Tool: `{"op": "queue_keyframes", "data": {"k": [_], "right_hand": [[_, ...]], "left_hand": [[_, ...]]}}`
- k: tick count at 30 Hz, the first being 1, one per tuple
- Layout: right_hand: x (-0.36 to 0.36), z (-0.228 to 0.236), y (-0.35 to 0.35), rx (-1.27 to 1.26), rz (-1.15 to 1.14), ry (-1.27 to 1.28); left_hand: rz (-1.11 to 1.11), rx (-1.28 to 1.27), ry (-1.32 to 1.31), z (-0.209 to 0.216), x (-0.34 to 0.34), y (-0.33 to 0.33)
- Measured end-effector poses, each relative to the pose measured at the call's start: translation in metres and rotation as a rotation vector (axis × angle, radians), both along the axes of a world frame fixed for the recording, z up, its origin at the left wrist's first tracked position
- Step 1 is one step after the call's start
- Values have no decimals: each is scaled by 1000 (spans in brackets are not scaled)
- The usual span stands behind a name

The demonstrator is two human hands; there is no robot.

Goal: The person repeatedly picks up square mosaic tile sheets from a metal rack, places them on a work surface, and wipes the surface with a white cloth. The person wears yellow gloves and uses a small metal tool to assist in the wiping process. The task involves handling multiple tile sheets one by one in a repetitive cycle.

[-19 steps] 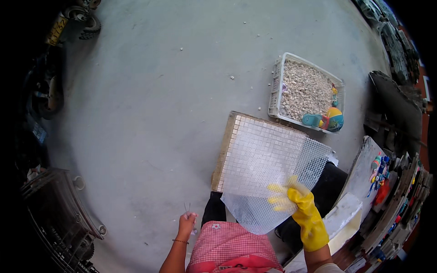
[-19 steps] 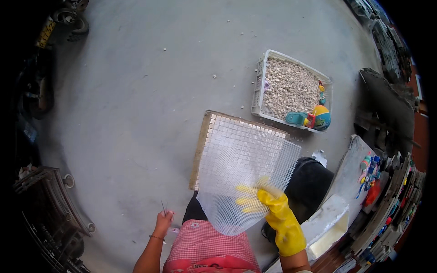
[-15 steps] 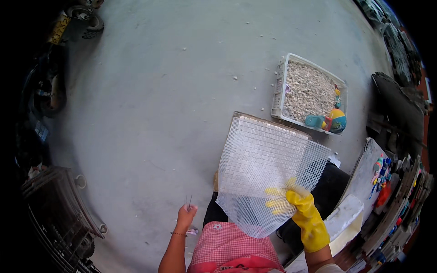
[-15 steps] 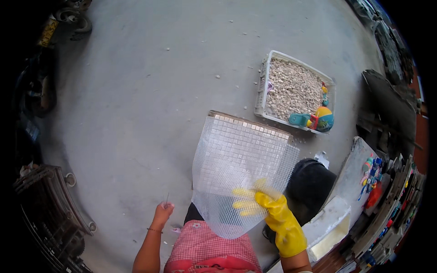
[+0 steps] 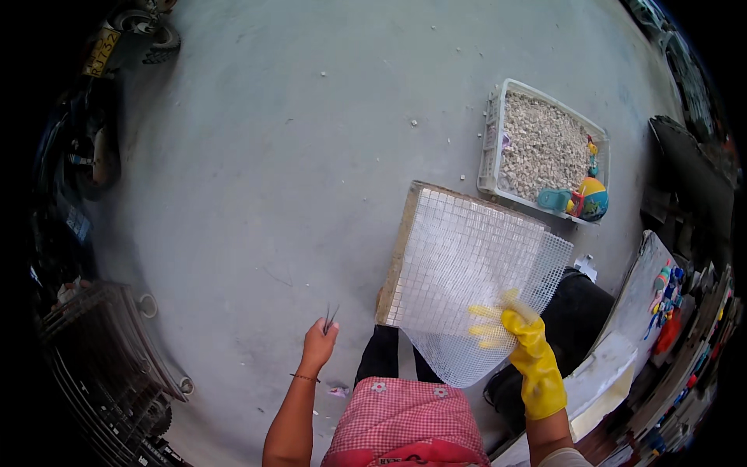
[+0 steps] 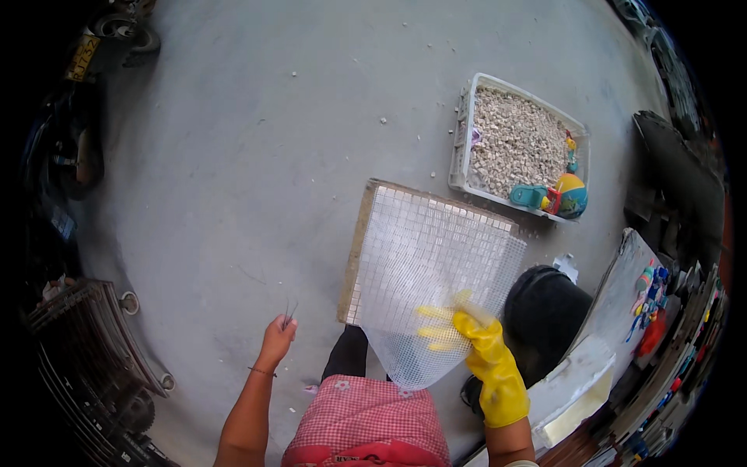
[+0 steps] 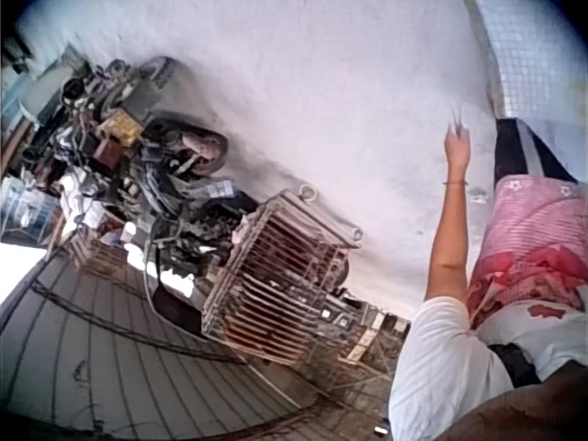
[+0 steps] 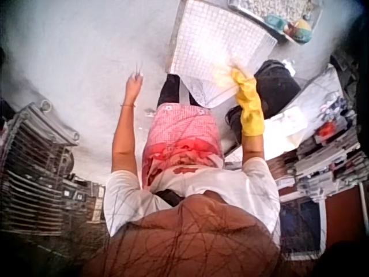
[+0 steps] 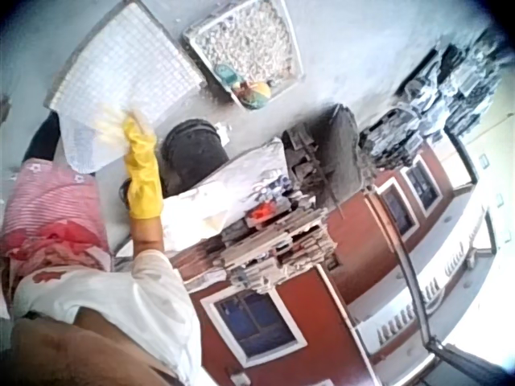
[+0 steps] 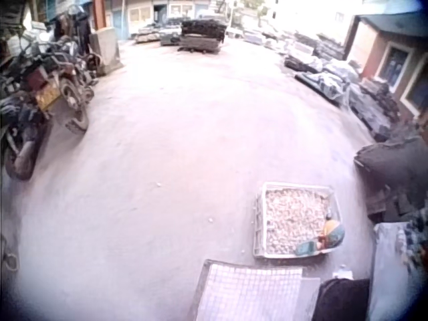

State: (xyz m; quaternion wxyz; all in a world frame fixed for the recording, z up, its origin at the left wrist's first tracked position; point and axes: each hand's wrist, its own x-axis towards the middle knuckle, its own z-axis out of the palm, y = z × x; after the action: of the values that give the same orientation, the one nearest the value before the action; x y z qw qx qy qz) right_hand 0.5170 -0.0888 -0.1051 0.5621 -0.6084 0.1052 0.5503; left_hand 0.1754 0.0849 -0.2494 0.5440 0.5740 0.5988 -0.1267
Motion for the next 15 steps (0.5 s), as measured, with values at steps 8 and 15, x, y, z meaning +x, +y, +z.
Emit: {"op": "queue_keyframes", "data": {"k": [8, 15], "right_hand": [[3, -13, -11, 35, -27, 79], [-3, -11, -8, 77, -71, 116]], "left_hand": [[-95, 32, -37, -2, 19, -5], [-82, 2, -105, 0, 30, 0]]}}
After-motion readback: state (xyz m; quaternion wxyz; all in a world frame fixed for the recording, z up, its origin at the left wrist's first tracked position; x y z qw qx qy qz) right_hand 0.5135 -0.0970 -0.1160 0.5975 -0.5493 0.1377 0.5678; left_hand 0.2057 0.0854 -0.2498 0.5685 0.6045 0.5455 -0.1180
